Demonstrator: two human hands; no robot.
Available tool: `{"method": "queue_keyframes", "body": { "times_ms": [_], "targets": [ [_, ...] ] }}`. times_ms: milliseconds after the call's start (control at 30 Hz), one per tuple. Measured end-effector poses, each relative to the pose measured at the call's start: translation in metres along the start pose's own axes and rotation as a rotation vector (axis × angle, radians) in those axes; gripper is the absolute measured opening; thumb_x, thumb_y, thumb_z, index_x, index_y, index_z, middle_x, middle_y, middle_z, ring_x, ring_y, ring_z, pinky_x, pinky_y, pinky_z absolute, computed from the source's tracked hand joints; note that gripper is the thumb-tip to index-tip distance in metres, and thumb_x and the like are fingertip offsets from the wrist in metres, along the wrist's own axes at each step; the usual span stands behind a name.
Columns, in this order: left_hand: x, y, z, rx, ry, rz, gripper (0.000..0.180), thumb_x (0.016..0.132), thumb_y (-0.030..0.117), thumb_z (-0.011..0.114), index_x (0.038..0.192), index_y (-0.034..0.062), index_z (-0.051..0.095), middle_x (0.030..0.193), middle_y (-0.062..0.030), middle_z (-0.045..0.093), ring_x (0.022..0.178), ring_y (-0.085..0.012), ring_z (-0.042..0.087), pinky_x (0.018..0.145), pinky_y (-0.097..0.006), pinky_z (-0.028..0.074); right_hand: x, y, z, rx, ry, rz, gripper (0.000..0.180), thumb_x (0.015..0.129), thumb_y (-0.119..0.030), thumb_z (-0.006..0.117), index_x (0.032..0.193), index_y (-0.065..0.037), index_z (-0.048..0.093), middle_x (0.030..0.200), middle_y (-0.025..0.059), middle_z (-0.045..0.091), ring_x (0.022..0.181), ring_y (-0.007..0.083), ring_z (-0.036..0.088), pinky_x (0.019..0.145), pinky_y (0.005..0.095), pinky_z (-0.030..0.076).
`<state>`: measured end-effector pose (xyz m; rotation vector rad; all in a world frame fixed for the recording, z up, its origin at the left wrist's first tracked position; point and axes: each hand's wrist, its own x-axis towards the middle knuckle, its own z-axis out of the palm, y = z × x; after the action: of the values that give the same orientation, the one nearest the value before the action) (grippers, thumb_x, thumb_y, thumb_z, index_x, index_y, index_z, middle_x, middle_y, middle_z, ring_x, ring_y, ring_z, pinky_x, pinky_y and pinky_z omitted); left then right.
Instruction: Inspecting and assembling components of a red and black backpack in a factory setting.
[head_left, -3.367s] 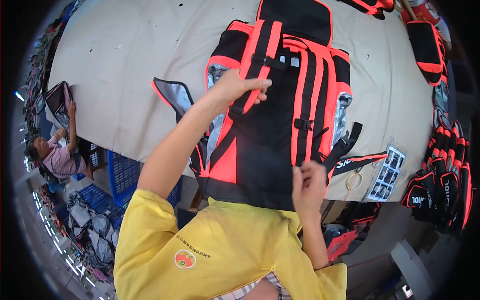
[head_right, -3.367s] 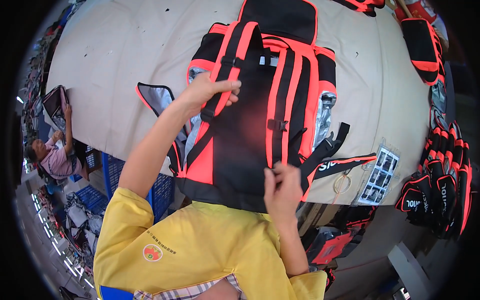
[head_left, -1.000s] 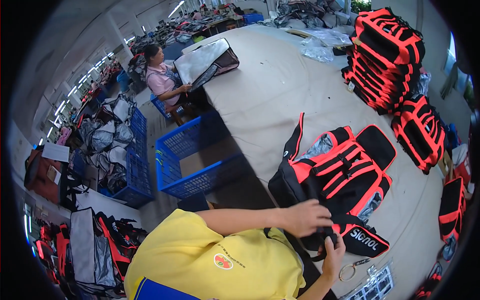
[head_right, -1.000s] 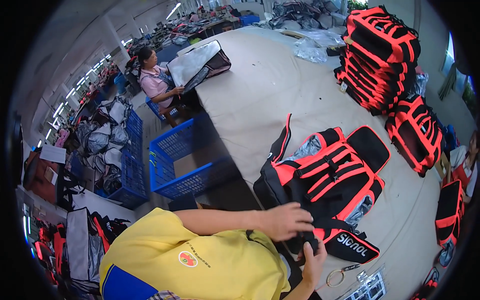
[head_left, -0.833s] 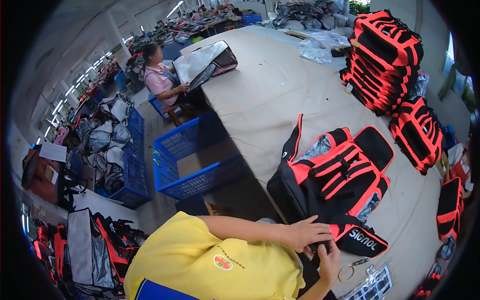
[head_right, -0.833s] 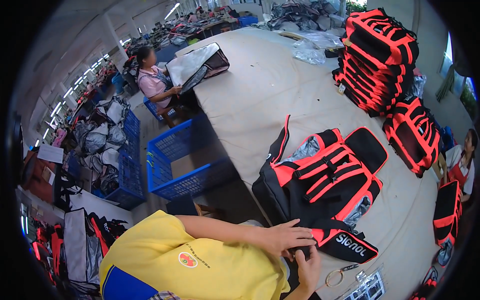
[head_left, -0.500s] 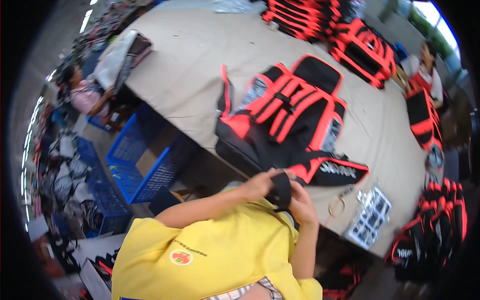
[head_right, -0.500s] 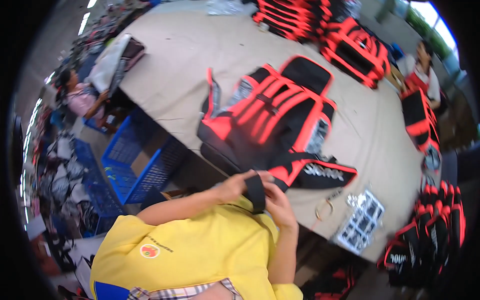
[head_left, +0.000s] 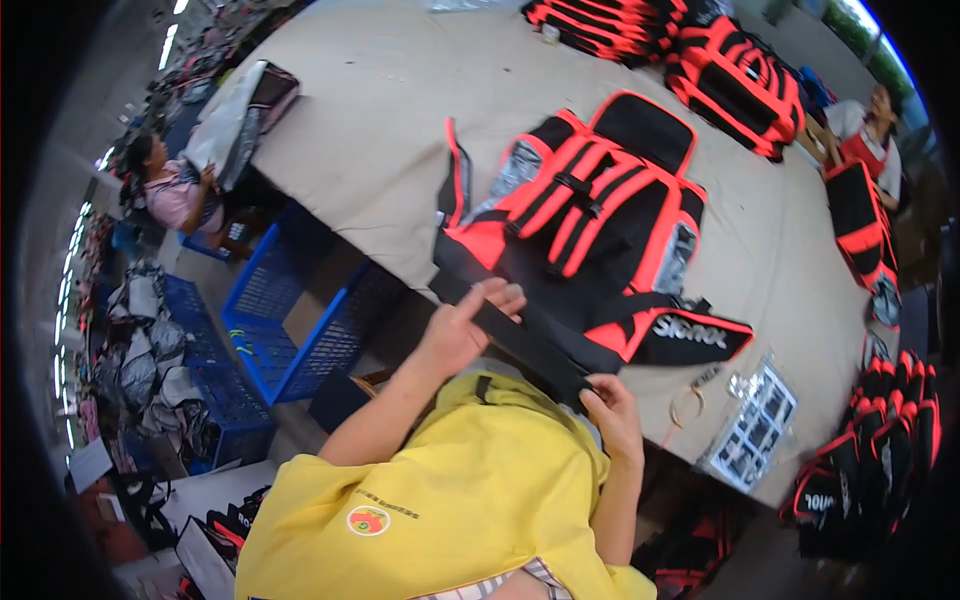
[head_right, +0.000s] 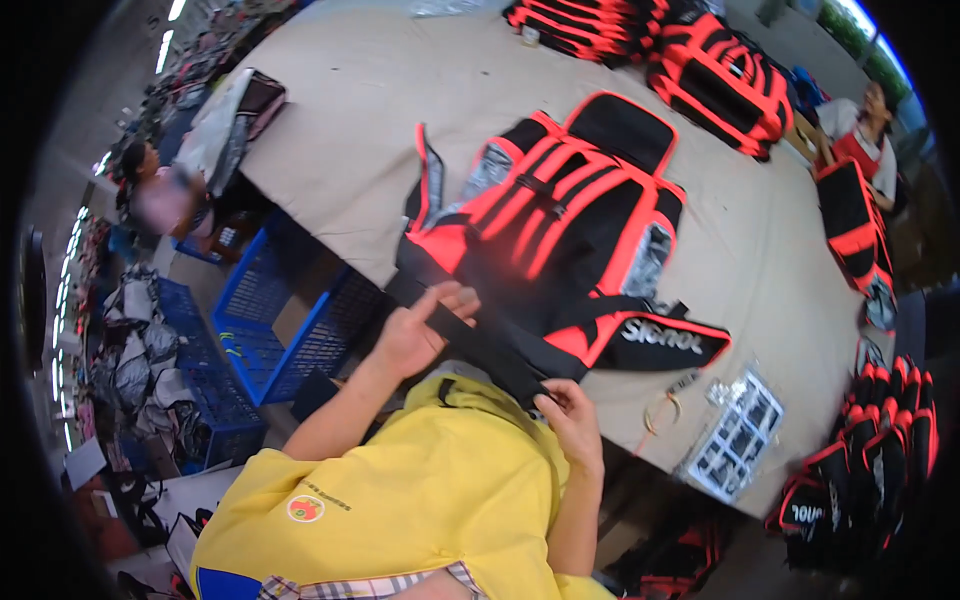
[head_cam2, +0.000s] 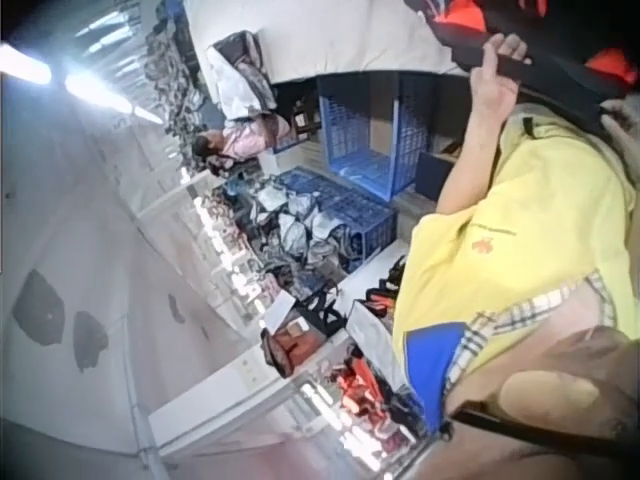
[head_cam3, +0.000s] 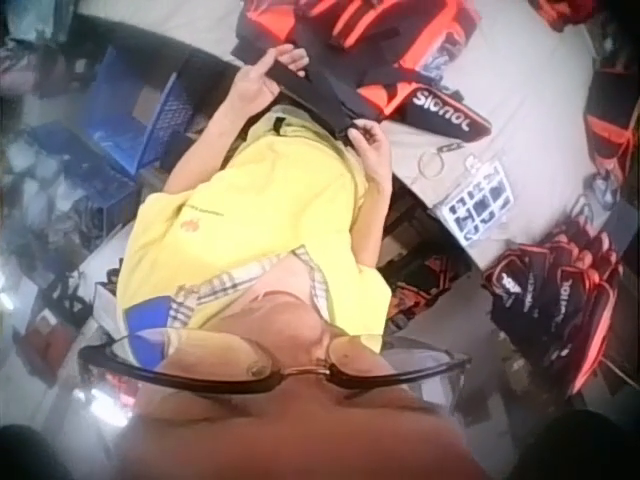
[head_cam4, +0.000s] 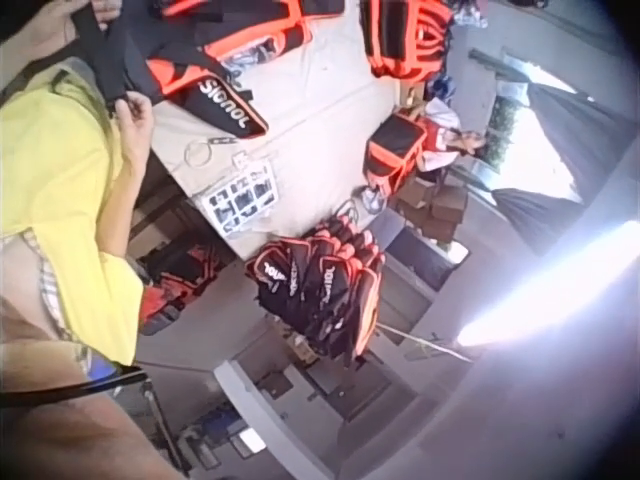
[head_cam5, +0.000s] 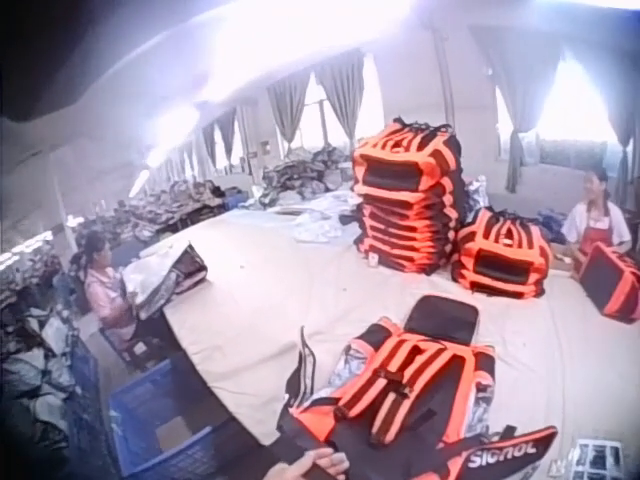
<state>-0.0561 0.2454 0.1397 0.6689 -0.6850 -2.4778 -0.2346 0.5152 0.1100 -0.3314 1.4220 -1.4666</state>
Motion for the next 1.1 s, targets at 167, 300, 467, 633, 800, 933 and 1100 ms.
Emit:
{"method": "queue_keyframes", "body": {
  "times_ms": [167,300,467,633,800,933,1100],
  "targets": [
    [-0.006,-0.003,0.015,-0.002,-0.049,-0.007,0.044,0.115,0.031,0.052,0.147,0.0008,0.056,0.146,-0.0188,0.065,0.138,-0.0358,0.062,0.114,-0.051,0.051,-0.006,0.003,-0.010,0.058,0.024,0.014,0.021,0.096,-0.004,0.075,0.116,-0.007,0.070,0.094,-0.0047,0.068,0.072,0.0018,0.054,0.058,0.0201,0.037],
    [-0.006,0.001,0.019,0.023,-0.012,-0.025,0.043,0.115,0.031,0.053,0.145,0.0002,0.057,0.144,-0.0189,0.065,0.137,-0.0360,0.062,0.114,-0.051,0.051,-0.008,0.000,-0.011,0.059,0.012,0.040,0.019,0.096,-0.006,0.077,0.114,-0.006,0.071,0.093,-0.0050,0.068,0.071,0.0019,0.054,0.058,0.0204,0.039],
    [-0.007,0.026,0.018,0.537,0.177,-0.243,0.064,0.112,0.054,0.051,0.127,-0.0061,0.067,0.117,-0.0203,0.077,0.105,-0.0306,0.077,0.093,-0.044,0.060,-0.006,0.000,-0.010,0.046,-0.039,-0.027,0.018,0.099,-0.009,0.077,0.115,-0.005,0.070,0.095,-0.0056,0.068,0.075,0.0021,0.056,0.063,0.0202,0.042],
    [-0.042,0.031,0.064,2.057,-0.047,-0.085,0.052,0.096,0.056,0.073,0.107,0.0053,0.078,0.074,-0.0098,0.076,0.066,-0.0290,0.076,0.068,-0.043,0.060,-0.015,-0.018,0.011,0.160,-0.077,-0.016,0.020,0.100,-0.008,0.076,0.119,-0.005,0.068,0.100,-0.0039,0.069,0.080,0.0027,0.058,0.068,0.0205,0.046],
    [-0.041,0.005,0.111,2.204,-0.580,0.728,0.062,0.074,0.016,0.082,0.134,0.0108,0.068,0.143,-0.0122,0.064,0.145,-0.0366,0.048,0.119,-0.057,0.039,-0.034,-0.042,0.048,0.180,-0.262,-0.045,0.029,0.102,-0.006,0.075,0.129,-0.002,0.066,0.108,0.0000,0.071,0.091,0.0059,0.066,0.082,0.0235,0.055],
    [0.009,0.037,0.076,1.876,-0.236,0.766,0.054,0.068,-0.006,0.073,0.121,0.0048,0.069,0.111,-0.0134,0.073,0.115,-0.0368,0.068,0.100,-0.050,0.052,-0.036,-0.059,0.048,0.272,-0.196,-0.081,0.034,0.105,-0.009,0.070,0.137,-0.001,0.063,0.114,0.0041,0.074,0.089,0.0086,0.067,0.079,0.0247,0.054],
    [0.046,0.089,0.049,2.149,0.220,0.544,0.072,0.087,0.016,0.082,0.149,-0.0044,0.051,0.147,-0.0304,0.055,0.137,-0.0482,0.052,0.113,-0.053,0.043,-0.028,-0.020,0.005,0.141,0.056,-0.097,0.032,0.109,-0.017,0.065,0.137,-0.001,0.063,0.116,0.0078,0.076,0.090,0.0110,0.069,0.081,0.0278,0.056]
  ]
}}
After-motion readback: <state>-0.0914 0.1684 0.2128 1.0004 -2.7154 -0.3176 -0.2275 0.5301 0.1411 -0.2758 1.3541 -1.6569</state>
